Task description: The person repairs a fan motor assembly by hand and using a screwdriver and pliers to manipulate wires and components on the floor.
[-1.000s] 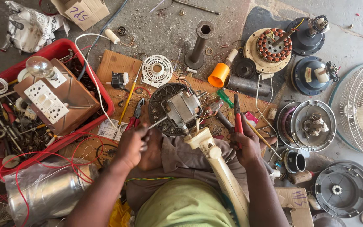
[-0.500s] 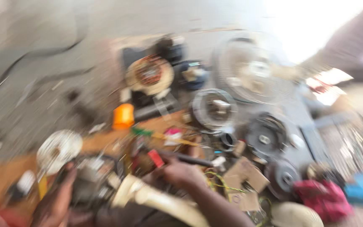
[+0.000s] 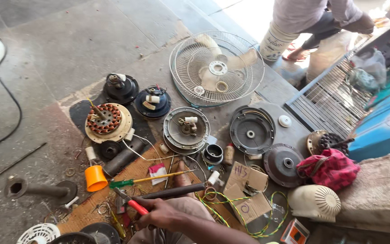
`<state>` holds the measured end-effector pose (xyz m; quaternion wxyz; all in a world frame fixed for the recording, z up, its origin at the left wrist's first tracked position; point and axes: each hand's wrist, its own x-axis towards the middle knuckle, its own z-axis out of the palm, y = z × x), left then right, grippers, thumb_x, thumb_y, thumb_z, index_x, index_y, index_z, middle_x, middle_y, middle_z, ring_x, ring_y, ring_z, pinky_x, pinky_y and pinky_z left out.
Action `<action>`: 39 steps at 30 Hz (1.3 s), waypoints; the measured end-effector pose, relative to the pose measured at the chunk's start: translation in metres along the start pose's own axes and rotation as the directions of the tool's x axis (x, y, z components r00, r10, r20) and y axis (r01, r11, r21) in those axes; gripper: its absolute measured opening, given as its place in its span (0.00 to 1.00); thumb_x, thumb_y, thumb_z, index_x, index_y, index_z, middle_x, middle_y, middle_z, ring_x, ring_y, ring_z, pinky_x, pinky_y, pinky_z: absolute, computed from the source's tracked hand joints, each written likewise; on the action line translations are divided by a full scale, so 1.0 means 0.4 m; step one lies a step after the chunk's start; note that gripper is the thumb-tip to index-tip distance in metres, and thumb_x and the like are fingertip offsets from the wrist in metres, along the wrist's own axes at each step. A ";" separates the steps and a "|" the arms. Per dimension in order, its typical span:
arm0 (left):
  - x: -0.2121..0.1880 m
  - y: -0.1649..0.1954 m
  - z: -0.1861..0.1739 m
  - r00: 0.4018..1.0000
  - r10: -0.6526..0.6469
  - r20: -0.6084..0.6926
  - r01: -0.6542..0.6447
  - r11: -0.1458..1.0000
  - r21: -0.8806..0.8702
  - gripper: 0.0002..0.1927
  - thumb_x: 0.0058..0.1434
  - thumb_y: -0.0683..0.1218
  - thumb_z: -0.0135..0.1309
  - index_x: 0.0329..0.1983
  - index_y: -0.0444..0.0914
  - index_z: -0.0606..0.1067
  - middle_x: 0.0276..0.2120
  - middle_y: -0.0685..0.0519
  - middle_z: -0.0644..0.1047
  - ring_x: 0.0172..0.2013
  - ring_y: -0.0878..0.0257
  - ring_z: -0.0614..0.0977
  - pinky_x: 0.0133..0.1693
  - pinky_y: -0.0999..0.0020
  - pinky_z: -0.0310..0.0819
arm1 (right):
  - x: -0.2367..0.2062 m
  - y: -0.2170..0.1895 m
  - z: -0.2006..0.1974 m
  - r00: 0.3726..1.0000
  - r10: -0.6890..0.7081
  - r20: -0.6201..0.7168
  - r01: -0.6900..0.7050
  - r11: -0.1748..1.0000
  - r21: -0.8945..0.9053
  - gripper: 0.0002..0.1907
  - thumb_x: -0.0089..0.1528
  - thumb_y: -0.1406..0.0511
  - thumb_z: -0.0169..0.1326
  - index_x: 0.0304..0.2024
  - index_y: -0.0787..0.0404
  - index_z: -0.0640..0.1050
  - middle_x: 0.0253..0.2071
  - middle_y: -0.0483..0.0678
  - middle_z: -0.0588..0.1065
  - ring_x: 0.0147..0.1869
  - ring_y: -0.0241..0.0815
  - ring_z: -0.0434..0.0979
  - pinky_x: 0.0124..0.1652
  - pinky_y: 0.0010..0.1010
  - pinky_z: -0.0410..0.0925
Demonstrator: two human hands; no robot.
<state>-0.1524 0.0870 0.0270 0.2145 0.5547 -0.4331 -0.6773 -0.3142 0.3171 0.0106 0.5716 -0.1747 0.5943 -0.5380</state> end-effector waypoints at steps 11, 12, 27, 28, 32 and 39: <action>-0.200 0.016 -0.074 0.931 0.315 0.184 -0.243 0.912 -0.332 0.28 0.56 0.50 0.58 0.59 0.35 0.74 0.50 0.49 0.78 0.49 0.58 0.79 0.51 0.59 0.74 | -0.112 -0.142 -0.060 0.962 -0.263 0.080 0.272 0.875 -0.400 0.44 0.54 0.61 0.70 0.71 0.57 0.67 0.59 0.48 0.76 0.65 0.42 0.72 0.64 0.34 0.63; -0.238 0.020 -0.093 0.918 0.351 0.185 -0.269 0.893 -0.361 0.28 0.56 0.50 0.58 0.58 0.35 0.74 0.49 0.50 0.79 0.49 0.58 0.79 0.51 0.59 0.74 | -0.122 -0.151 -0.061 0.974 -0.212 0.074 0.220 0.824 -0.522 0.39 0.54 0.58 0.71 0.65 0.59 0.73 0.57 0.50 0.76 0.63 0.44 0.74 0.62 0.37 0.67; -0.370 0.069 -0.164 0.778 0.613 0.140 -0.463 0.708 -0.533 0.25 0.51 0.43 0.64 0.52 0.31 0.77 0.40 0.52 0.82 0.40 0.62 0.83 0.44 0.61 0.81 | -0.224 -0.510 0.110 0.625 -0.548 0.556 0.653 -0.025 -0.757 0.34 0.45 0.75 0.58 0.57 0.58 0.76 0.45 0.52 0.74 0.49 0.48 0.76 0.48 0.35 0.69; -0.374 0.071 -0.166 0.786 0.603 0.137 -0.465 0.723 -0.511 0.25 0.51 0.43 0.64 0.52 0.29 0.77 0.40 0.52 0.81 0.39 0.61 0.82 0.44 0.61 0.80 | -0.223 -0.503 0.116 0.629 -0.532 0.567 0.675 0.012 -0.738 0.34 0.46 0.75 0.59 0.58 0.60 0.76 0.46 0.52 0.74 0.48 0.47 0.75 0.48 0.34 0.69; -0.358 0.082 -0.152 0.817 0.572 0.074 -0.432 0.692 -0.578 0.31 0.44 0.43 0.66 0.55 0.35 0.74 0.41 0.55 0.80 0.42 0.63 0.82 0.44 0.63 0.80 | -0.186 -0.487 0.175 0.585 -0.599 0.547 0.804 0.337 -0.490 0.27 0.52 0.74 0.60 0.55 0.63 0.75 0.43 0.51 0.74 0.45 0.43 0.74 0.46 0.31 0.68; -0.336 0.063 -0.167 0.837 0.542 0.076 -0.403 0.704 -0.585 0.39 0.45 0.45 0.69 0.62 0.31 0.73 0.46 0.50 0.82 0.46 0.60 0.84 0.51 0.61 0.80 | -0.157 -0.452 0.187 0.583 -0.624 0.520 0.701 0.064 -0.710 0.23 0.48 0.72 0.66 0.45 0.56 0.75 0.39 0.47 0.74 0.38 0.40 0.72 0.37 0.31 0.68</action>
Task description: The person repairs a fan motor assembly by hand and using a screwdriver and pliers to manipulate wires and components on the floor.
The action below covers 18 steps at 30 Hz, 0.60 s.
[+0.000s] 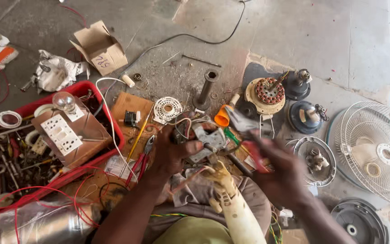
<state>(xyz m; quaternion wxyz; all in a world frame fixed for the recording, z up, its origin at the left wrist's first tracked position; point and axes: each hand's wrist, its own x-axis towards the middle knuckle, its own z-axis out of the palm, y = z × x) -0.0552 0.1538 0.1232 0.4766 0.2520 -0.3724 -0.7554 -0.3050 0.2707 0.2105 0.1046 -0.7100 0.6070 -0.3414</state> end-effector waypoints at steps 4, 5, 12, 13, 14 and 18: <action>-0.019 -0.010 -0.005 0.984 -0.061 -0.170 0.076 0.993 0.087 0.42 0.42 0.45 0.70 0.64 0.34 0.71 0.43 0.52 0.80 0.41 0.62 0.81 0.45 0.62 0.80 | -0.039 0.022 0.026 0.993 0.014 0.118 -0.020 0.999 0.048 0.25 0.48 0.73 0.64 0.49 0.58 0.77 0.36 0.47 0.74 0.35 0.39 0.73 0.35 0.32 0.69; -0.020 -0.013 -0.005 0.985 -0.037 -0.169 0.055 0.993 0.108 0.42 0.42 0.45 0.69 0.63 0.34 0.71 0.43 0.53 0.80 0.42 0.64 0.81 0.46 0.63 0.80 | -0.048 0.038 0.049 0.992 -0.009 0.126 0.001 0.998 0.063 0.27 0.47 0.73 0.63 0.50 0.59 0.78 0.35 0.47 0.73 0.35 0.40 0.74 0.35 0.33 0.69; -0.038 0.017 -0.009 1.000 0.020 -0.014 -0.021 0.997 -0.074 0.31 0.47 0.45 0.67 0.55 0.30 0.76 0.42 0.48 0.80 0.42 0.59 0.82 0.47 0.61 0.80 | -0.123 0.216 0.071 0.855 0.518 -0.027 -0.447 0.763 0.467 0.20 0.56 0.73 0.58 0.52 0.60 0.76 0.38 0.44 0.77 0.40 0.38 0.77 0.40 0.31 0.71; -0.047 0.029 -0.007 0.999 0.028 -0.038 -0.028 1.000 -0.003 0.30 0.47 0.46 0.66 0.54 0.32 0.77 0.42 0.50 0.81 0.41 0.61 0.82 0.46 0.63 0.81 | -0.129 0.244 0.104 0.857 0.508 -0.085 -0.426 0.792 0.438 0.20 0.59 0.72 0.59 0.54 0.60 0.75 0.41 0.43 0.75 0.43 0.36 0.73 0.43 0.29 0.69; -0.047 0.038 -0.001 0.998 0.050 -0.049 -0.047 0.997 0.062 0.29 0.47 0.47 0.66 0.54 0.34 0.77 0.41 0.52 0.81 0.41 0.63 0.83 0.45 0.64 0.81 | -0.134 0.271 0.139 0.793 0.605 0.073 -0.605 0.768 0.209 0.31 0.58 0.70 0.60 0.63 0.51 0.72 0.37 0.46 0.76 0.40 0.38 0.74 0.41 0.30 0.70; -0.056 0.075 0.029 0.998 0.044 -0.043 -0.034 0.977 0.210 0.27 0.48 0.46 0.66 0.52 0.34 0.78 0.39 0.54 0.80 0.38 0.66 0.81 0.42 0.68 0.80 | -0.155 0.313 0.346 0.523 0.767 0.372 -0.742 0.624 -0.244 0.34 0.60 0.58 0.60 0.70 0.36 0.70 0.37 0.46 0.82 0.40 0.36 0.80 0.43 0.29 0.70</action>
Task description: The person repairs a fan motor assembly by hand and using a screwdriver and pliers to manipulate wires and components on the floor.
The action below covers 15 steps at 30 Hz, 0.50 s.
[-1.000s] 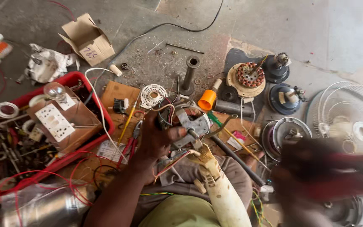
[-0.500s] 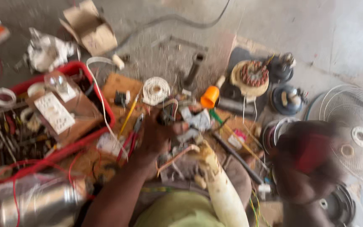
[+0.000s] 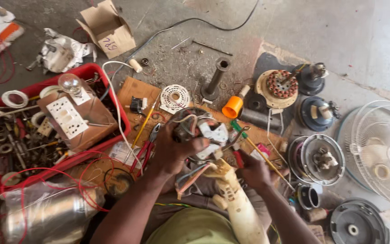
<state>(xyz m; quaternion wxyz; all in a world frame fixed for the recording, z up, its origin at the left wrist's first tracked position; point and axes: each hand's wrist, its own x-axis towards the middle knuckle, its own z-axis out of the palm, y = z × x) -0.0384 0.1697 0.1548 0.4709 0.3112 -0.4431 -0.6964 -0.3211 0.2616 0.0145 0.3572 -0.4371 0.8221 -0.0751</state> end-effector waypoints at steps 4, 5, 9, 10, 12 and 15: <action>-0.004 0.014 0.007 0.996 -0.051 -0.072 0.056 0.996 0.070 0.25 0.53 0.47 0.68 0.52 0.32 0.78 0.36 0.54 0.77 0.35 0.68 0.78 0.38 0.70 0.77 | 0.023 -0.034 0.040 0.870 -0.476 0.128 0.392 0.827 0.403 0.51 0.53 0.53 0.63 0.75 0.48 0.54 0.56 0.44 0.77 0.57 0.36 0.76 0.49 0.30 0.69; -0.004 0.011 0.006 0.995 -0.060 -0.079 0.063 0.997 0.035 0.25 0.53 0.47 0.68 0.52 0.33 0.77 0.36 0.55 0.77 0.35 0.68 0.79 0.38 0.71 0.77 | 0.014 -0.037 0.020 0.935 -0.320 0.155 0.260 0.912 0.318 0.44 0.56 0.52 0.60 0.72 0.52 0.62 0.53 0.48 0.79 0.54 0.42 0.79 0.48 0.36 0.70; 0.010 -0.026 -0.014 0.946 -0.176 -0.272 0.218 0.967 0.130 0.27 0.47 0.50 0.69 0.48 0.35 0.75 0.35 0.53 0.81 0.32 0.68 0.82 0.32 0.70 0.81 | -0.061 -0.019 -0.066 0.891 -0.301 0.339 0.077 0.838 0.540 0.39 0.62 0.45 0.53 0.68 0.61 0.72 0.54 0.53 0.81 0.54 0.48 0.81 0.53 0.42 0.73; 0.016 -0.039 -0.019 0.940 -0.185 -0.286 0.227 0.966 0.122 0.27 0.47 0.50 0.70 0.48 0.35 0.75 0.35 0.53 0.81 0.32 0.67 0.83 0.33 0.70 0.82 | -0.083 -0.009 -0.071 0.811 -0.461 0.360 0.075 0.692 0.718 0.42 0.61 0.43 0.53 0.69 0.63 0.68 0.58 0.51 0.79 0.57 0.45 0.79 0.55 0.39 0.72; 0.041 -0.067 -0.029 0.935 -0.180 -0.306 0.223 0.969 0.110 0.27 0.47 0.51 0.70 0.47 0.35 0.76 0.35 0.52 0.82 0.31 0.66 0.85 0.34 0.70 0.83 | -0.108 0.000 -0.049 0.652 -0.710 0.267 0.454 0.648 0.612 0.45 0.62 0.45 0.57 0.71 0.68 0.64 0.61 0.59 0.73 0.62 0.50 0.73 0.59 0.43 0.66; 0.065 -0.105 -0.036 0.906 -0.269 -0.328 0.309 0.948 0.075 0.26 0.46 0.53 0.69 0.44 0.33 0.79 0.33 0.51 0.83 0.29 0.65 0.84 0.32 0.69 0.81 | -0.076 -0.018 -0.003 0.746 -0.533 0.399 0.320 0.812 0.488 0.40 0.64 0.45 0.52 0.67 0.66 0.70 0.57 0.56 0.78 0.61 0.45 0.76 0.59 0.37 0.67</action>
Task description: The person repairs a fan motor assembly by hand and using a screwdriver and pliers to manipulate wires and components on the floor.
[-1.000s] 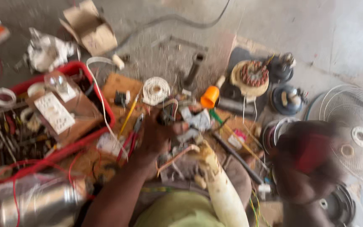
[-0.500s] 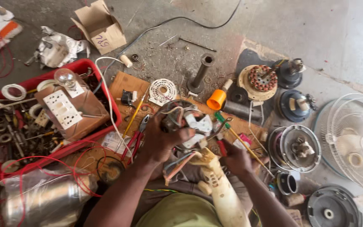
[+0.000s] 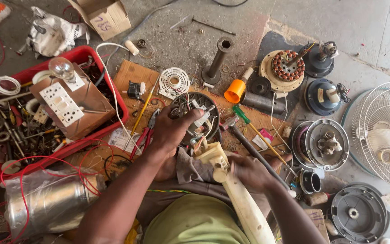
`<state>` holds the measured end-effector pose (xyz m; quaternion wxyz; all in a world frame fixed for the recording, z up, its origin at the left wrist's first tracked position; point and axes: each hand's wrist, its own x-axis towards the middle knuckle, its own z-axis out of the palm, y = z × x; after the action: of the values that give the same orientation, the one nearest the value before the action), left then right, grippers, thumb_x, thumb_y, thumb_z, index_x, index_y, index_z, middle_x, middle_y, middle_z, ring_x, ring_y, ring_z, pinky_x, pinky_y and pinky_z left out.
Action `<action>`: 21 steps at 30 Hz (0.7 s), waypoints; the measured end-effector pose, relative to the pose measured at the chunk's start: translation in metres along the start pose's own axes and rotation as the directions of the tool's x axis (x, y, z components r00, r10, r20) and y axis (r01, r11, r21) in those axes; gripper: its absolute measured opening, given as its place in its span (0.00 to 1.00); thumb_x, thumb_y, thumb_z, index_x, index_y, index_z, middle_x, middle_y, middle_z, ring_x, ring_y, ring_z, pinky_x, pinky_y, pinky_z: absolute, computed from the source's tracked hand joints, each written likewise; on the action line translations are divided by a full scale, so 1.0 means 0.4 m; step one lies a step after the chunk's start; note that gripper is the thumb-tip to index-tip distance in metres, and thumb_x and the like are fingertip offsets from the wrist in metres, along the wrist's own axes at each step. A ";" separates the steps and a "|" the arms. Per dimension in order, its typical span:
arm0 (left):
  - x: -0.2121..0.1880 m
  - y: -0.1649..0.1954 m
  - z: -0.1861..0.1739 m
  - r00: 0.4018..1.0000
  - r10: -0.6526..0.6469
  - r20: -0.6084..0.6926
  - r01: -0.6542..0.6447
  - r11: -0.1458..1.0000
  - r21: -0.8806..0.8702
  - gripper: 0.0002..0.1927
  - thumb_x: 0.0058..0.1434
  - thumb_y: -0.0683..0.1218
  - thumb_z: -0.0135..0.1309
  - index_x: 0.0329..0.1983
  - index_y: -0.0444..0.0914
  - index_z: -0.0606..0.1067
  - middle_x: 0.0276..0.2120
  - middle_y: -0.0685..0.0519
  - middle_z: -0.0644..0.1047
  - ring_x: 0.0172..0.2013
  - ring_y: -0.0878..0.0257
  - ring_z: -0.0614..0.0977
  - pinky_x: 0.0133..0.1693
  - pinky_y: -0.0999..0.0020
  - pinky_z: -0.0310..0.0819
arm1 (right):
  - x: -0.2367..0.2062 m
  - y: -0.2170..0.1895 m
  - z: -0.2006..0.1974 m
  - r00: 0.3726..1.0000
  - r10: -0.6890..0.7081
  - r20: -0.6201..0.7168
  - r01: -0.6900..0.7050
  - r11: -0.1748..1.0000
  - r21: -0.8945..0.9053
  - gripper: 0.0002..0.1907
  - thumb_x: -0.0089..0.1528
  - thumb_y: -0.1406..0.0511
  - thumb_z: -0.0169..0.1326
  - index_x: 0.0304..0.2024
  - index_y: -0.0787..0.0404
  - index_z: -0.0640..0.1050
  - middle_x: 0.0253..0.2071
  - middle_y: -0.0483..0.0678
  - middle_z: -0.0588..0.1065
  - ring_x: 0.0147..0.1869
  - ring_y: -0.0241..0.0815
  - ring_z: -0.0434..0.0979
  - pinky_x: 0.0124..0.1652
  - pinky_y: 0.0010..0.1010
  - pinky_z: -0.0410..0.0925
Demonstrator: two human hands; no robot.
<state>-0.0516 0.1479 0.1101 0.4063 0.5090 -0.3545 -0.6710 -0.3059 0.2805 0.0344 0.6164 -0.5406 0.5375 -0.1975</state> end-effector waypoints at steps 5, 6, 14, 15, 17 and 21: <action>0.024 -0.044 0.005 0.993 -0.106 -0.056 0.109 0.993 0.054 0.26 0.44 0.55 0.70 0.40 0.34 0.80 0.28 0.53 0.83 0.25 0.65 0.84 0.30 0.64 0.83 | 0.168 -0.032 0.013 0.933 0.337 -0.128 -0.192 0.765 0.615 0.32 0.69 0.51 0.55 0.67 0.67 0.72 0.42 0.57 0.71 0.44 0.53 0.66 0.43 0.45 0.61; 0.034 -0.050 0.004 0.989 -0.127 -0.076 0.131 0.990 0.052 0.26 0.42 0.56 0.69 0.39 0.35 0.79 0.28 0.53 0.83 0.24 0.64 0.84 0.30 0.63 0.84 | 0.191 -0.044 0.023 0.938 0.286 -0.193 -0.081 0.725 0.684 0.31 0.66 0.55 0.57 0.65 0.67 0.72 0.46 0.56 0.75 0.47 0.49 0.74 0.47 0.41 0.67; 0.067 -0.101 -0.050 0.974 0.226 0.012 -0.160 0.651 0.742 0.32 0.59 0.66 0.65 0.43 0.32 0.74 0.36 0.43 0.78 0.33 0.57 0.79 0.33 0.59 0.78 | 0.240 -0.086 -0.041 0.873 0.182 -0.453 0.054 0.887 0.459 0.25 0.66 0.59 0.55 0.62 0.68 0.74 0.48 0.51 0.80 0.46 0.41 0.81 0.49 0.33 0.75; 0.051 -0.111 -0.071 0.923 0.364 0.122 -0.304 0.498 0.812 0.30 0.62 0.63 0.65 0.42 0.32 0.74 0.38 0.41 0.77 0.36 0.54 0.78 0.33 0.58 0.76 | 0.266 -0.090 -0.068 0.879 0.154 -0.452 0.109 0.857 0.504 0.25 0.66 0.60 0.54 0.62 0.67 0.73 0.48 0.51 0.79 0.47 0.39 0.80 0.49 0.32 0.75; -0.012 -0.134 -0.132 0.885 0.437 0.161 -0.431 0.637 0.639 0.35 0.65 0.57 0.58 0.64 0.27 0.67 0.38 0.48 0.82 0.34 0.60 0.84 0.34 0.63 0.80 | 0.312 -0.093 -0.107 0.910 0.119 -0.397 0.153 0.794 0.589 0.25 0.66 0.61 0.55 0.63 0.67 0.73 0.48 0.51 0.79 0.47 0.38 0.80 0.48 0.31 0.74; -0.077 -0.192 -0.202 0.847 0.531 -0.008 -0.372 0.604 0.705 0.11 0.64 0.48 0.61 0.42 0.35 0.80 0.33 0.46 0.81 0.31 0.55 0.82 0.32 0.62 0.75 | 0.372 -0.086 -0.146 0.971 0.067 -0.229 0.087 0.796 0.600 0.24 0.67 0.65 0.57 0.65 0.68 0.74 0.42 0.47 0.78 0.40 0.34 0.76 0.39 0.27 0.70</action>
<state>0.0173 0.2029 0.0353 0.3844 0.5838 -0.6452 -0.3084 -0.2943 0.1197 0.0073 0.6864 -0.2901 0.5133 -0.4256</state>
